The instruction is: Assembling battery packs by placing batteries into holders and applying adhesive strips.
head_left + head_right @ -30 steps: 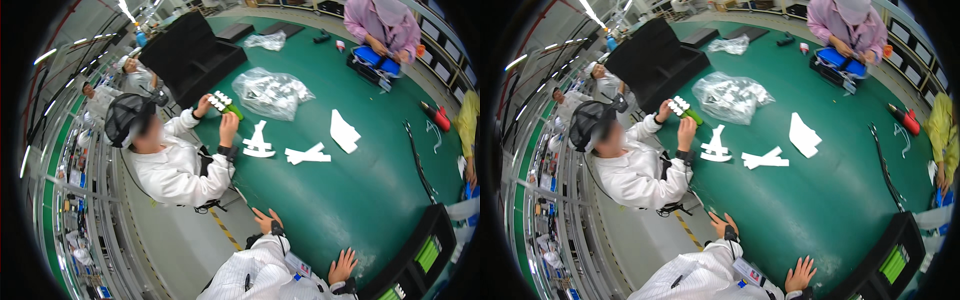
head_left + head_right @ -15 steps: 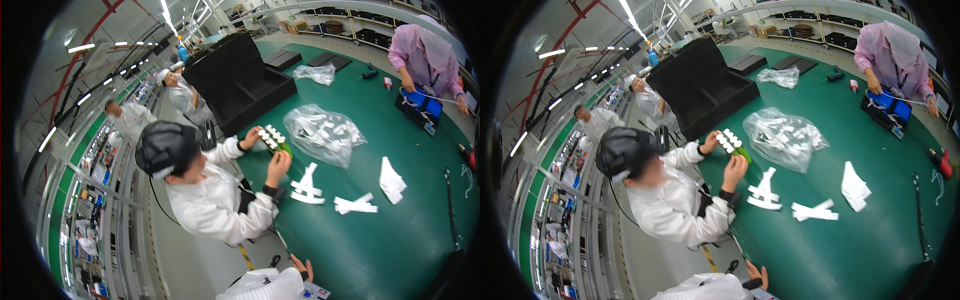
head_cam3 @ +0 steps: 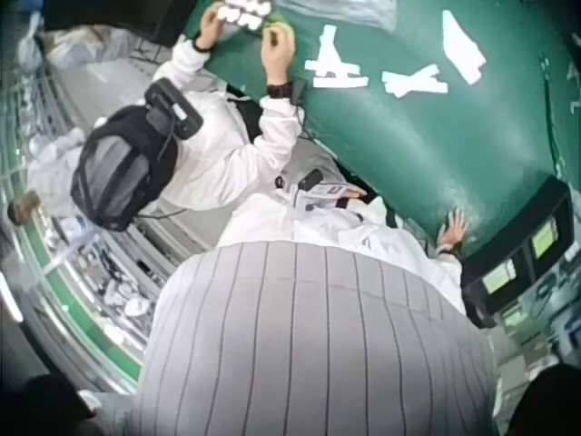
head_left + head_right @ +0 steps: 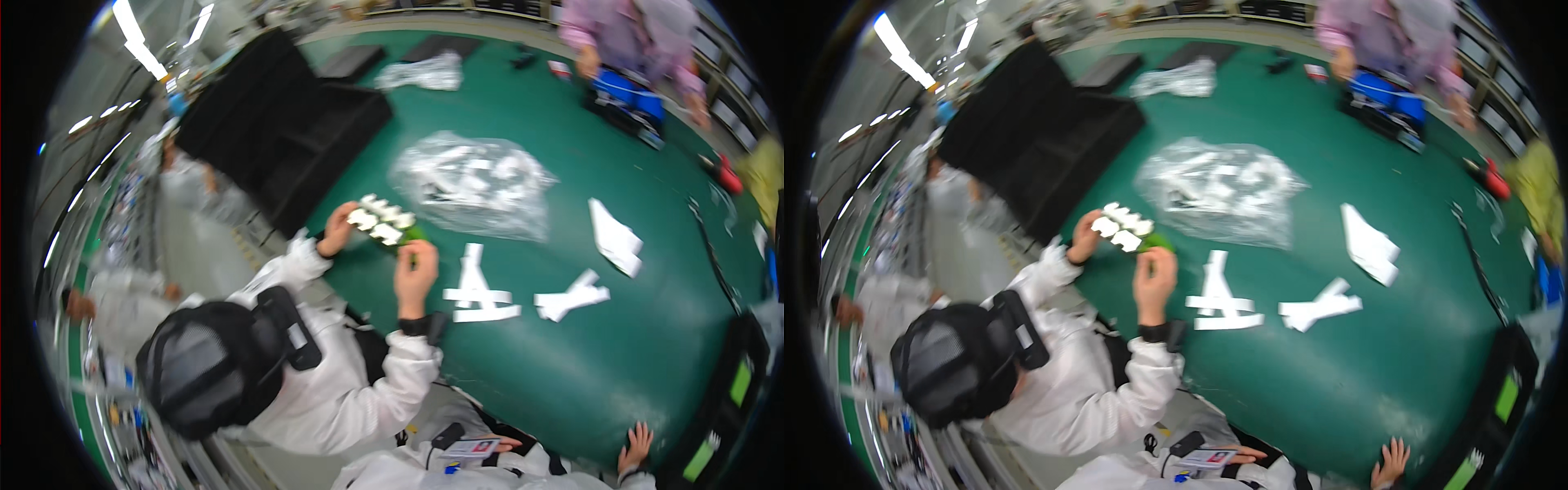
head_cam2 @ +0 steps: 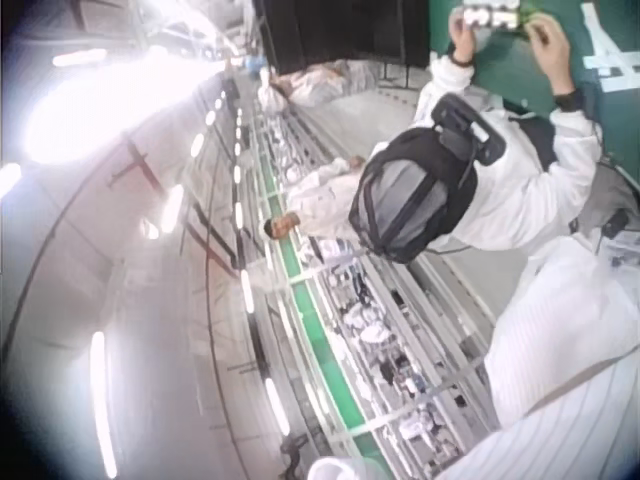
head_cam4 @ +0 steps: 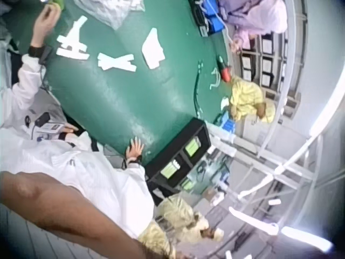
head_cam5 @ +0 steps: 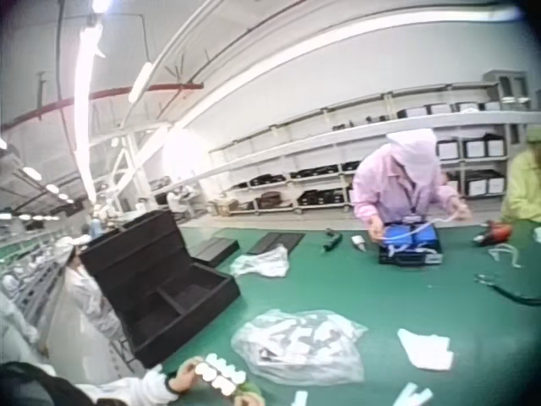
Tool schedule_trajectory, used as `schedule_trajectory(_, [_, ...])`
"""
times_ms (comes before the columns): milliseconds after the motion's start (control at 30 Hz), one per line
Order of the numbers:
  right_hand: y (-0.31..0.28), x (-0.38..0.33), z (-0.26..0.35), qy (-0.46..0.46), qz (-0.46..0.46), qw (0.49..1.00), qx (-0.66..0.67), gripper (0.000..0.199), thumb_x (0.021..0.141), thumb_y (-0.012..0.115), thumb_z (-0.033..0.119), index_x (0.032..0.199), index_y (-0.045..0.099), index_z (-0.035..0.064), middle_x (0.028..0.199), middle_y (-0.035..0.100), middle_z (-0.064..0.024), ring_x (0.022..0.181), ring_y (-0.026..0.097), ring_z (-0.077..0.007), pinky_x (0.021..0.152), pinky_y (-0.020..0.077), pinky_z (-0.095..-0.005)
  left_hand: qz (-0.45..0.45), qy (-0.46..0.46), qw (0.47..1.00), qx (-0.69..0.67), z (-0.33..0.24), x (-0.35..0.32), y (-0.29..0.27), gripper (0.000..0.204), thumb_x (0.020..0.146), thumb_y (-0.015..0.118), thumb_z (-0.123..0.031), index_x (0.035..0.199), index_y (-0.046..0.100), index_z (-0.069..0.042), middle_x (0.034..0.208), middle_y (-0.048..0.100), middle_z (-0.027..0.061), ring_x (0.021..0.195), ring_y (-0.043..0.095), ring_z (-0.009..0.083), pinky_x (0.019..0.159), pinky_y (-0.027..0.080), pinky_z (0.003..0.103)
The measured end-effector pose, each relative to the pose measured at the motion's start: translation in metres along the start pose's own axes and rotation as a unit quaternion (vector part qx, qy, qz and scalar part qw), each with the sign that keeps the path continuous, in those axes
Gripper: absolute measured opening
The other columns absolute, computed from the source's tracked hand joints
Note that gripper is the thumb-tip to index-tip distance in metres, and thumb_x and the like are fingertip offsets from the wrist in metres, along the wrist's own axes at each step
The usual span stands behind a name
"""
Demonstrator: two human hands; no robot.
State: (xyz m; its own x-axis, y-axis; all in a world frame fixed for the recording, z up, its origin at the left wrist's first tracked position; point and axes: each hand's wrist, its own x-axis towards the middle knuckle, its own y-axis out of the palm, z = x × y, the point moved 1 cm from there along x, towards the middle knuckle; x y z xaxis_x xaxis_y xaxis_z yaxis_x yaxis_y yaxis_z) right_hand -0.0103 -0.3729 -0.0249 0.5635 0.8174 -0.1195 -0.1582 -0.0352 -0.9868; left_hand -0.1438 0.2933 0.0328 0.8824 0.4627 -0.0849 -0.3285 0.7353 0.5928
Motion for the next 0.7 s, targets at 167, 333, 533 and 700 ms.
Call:
schedule_trajectory(167, [-0.062,0.011,0.020,0.110,0.025,0.992,0.052,0.047,0.062,0.061,0.015,0.108,0.052,0.0103,0.126,0.042,-0.0103,0.121,0.034,-0.0311,0.100,0.0195,-0.0542,-0.043,-0.142,0.988,0.033,-0.008,0.070,0.003,0.010,0.081,0.058,-0.008,0.086,0.052,-0.003,0.084,0.051,0.0063,0.081,0.049,0.0156,0.073,0.040,0.026])
schedule_trajectory(333, [-0.048,0.018,0.008,0.107,0.034,0.991,0.075,0.049,0.072,0.057,0.021,0.120,0.046,0.0220,0.135,0.035,0.0017,0.125,0.030,-0.0198,0.101,0.0216,-0.0508,-0.128,-0.047,0.830,0.540,0.037,-0.031,-0.121,0.015,0.089,0.045,-0.015,0.093,0.052,-0.002,0.089,0.052,0.0064,0.084,0.049,0.0162,0.076,0.039,0.027])
schedule_trajectory(533, [-0.028,-0.038,-0.004,0.102,-0.015,0.993,0.054,0.050,0.078,0.050,0.024,0.127,0.039,0.0253,0.140,0.026,0.0039,0.129,0.024,-0.0174,0.102,0.0191,-0.0510,-0.202,-0.341,0.339,0.853,0.142,-0.104,-0.256,0.020,0.089,0.047,-0.020,0.093,0.056,-0.003,0.088,0.062,0.0094,0.081,0.058,0.0153,0.071,0.045,0.029])
schedule_trajectory(700, [-0.024,-0.011,-0.004,0.050,-0.067,0.990,0.114,0.048,0.080,0.047,0.022,0.127,0.039,0.0239,0.140,0.026,0.0042,0.129,0.024,-0.0181,0.102,0.0183,-0.0514,-0.166,-0.167,0.310,0.921,0.150,-0.029,-0.237,0.019,0.086,0.050,-0.020,0.090,0.057,-0.003,0.083,0.061,0.0068,0.077,0.057,0.0135,0.066,0.044,0.026])
